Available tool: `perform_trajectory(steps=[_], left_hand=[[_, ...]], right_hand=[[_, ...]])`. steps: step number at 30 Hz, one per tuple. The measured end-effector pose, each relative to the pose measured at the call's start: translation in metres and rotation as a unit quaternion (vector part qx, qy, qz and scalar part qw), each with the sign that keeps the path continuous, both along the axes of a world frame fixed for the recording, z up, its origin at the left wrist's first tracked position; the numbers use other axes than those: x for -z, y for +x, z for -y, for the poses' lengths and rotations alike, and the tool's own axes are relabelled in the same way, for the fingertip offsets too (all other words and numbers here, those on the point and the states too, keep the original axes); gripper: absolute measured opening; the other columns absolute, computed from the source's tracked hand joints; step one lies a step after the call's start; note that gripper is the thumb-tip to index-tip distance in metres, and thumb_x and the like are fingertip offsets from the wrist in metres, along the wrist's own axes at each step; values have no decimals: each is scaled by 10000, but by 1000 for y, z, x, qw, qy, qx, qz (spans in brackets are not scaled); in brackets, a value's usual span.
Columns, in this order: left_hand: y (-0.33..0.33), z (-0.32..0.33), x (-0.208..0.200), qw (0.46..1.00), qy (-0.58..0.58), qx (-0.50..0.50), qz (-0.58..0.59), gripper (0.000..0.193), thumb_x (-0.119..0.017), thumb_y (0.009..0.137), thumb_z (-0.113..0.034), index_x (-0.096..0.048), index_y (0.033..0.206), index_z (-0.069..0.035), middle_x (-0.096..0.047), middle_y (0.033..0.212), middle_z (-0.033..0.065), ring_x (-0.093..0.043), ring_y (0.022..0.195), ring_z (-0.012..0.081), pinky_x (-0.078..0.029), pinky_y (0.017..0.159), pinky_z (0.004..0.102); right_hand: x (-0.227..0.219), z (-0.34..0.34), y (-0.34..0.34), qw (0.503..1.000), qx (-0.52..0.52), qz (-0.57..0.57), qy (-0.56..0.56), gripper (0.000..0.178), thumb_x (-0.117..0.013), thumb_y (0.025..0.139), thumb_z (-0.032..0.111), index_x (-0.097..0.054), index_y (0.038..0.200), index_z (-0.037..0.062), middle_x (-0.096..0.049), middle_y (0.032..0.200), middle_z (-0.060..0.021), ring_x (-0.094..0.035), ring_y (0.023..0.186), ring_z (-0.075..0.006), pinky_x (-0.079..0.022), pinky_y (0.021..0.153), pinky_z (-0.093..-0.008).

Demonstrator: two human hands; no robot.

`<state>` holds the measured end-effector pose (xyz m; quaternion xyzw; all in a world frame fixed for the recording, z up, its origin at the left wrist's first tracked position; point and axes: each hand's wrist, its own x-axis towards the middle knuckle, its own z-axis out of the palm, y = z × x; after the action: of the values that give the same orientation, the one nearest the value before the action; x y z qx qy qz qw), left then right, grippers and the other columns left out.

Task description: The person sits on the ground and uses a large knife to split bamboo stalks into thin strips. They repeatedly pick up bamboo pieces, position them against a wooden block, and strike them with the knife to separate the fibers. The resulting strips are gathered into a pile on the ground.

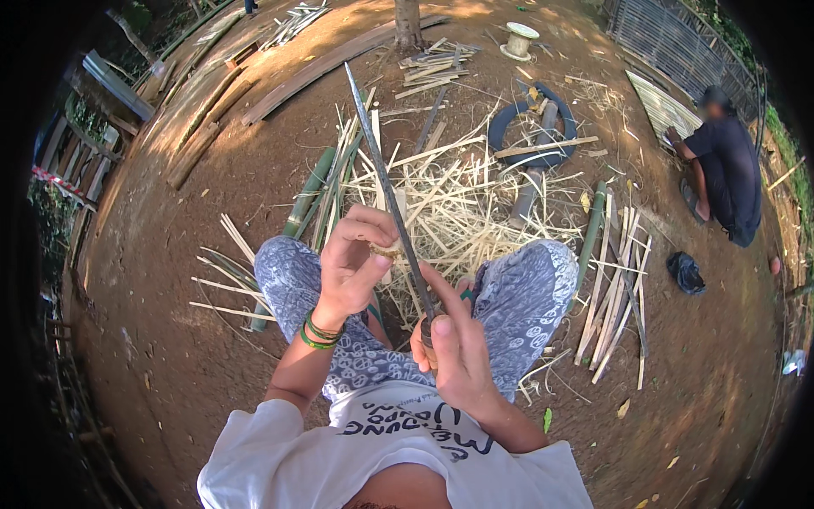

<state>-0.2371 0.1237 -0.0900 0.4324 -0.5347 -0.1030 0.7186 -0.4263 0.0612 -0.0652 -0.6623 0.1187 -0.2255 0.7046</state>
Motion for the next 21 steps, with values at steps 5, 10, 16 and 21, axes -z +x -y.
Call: perform_trajectory(steps=[5, 10, 16, 21], left_hand=[[-1, -4, 3, 1000, 4, -25, 10, 244, -668, 820, 48, -570, 1023, -43, -570, 1017, 106, -568, 955, 219, -462, 871, 353], [-1, -6, 10, 999, 1, -38, 20, 259, -683, 804, 54, -578, 1020, -44, -582, 1009, 109, -581, 952, 220, -469, 870, 348], [-3, -7, 16, 999, 0, -44, 9, 259, -661, 812, 15, -574, 1047, -52, -576, 1005, 112, -562, 996, 225, -411, 978, 400], [-1, -7, 16, 994, -52, -9, -94, 376, -659, 790, -211, -487, 1092, -69, -499, 966, 117, -448, 904, 205, -320, 919, 389]], right_hand=[[-2, -2, 1, 1000, -10, -22, 7, 596, -301, 1061, 352, -304, 1484, -67, -514, 564, -29, -462, 489, -86, -368, 510, -232], [-4, -4, 3, 999, -17, -25, 18, 600, -308, 1061, 354, -301, 1485, -69, -510, 563, -27, -465, 493, -89, -369, 510, -231], [-3, -6, 3, 999, -19, -36, 29, 615, -311, 1062, 376, -296, 1492, -63, -503, 565, -23, -468, 501, -91, -370, 504, -235], [2, -8, 1, 999, -12, -27, 14, 698, -288, 1054, 487, -338, 1435, -95, -522, 599, -35, -469, 504, -85, -378, 493, -225]])
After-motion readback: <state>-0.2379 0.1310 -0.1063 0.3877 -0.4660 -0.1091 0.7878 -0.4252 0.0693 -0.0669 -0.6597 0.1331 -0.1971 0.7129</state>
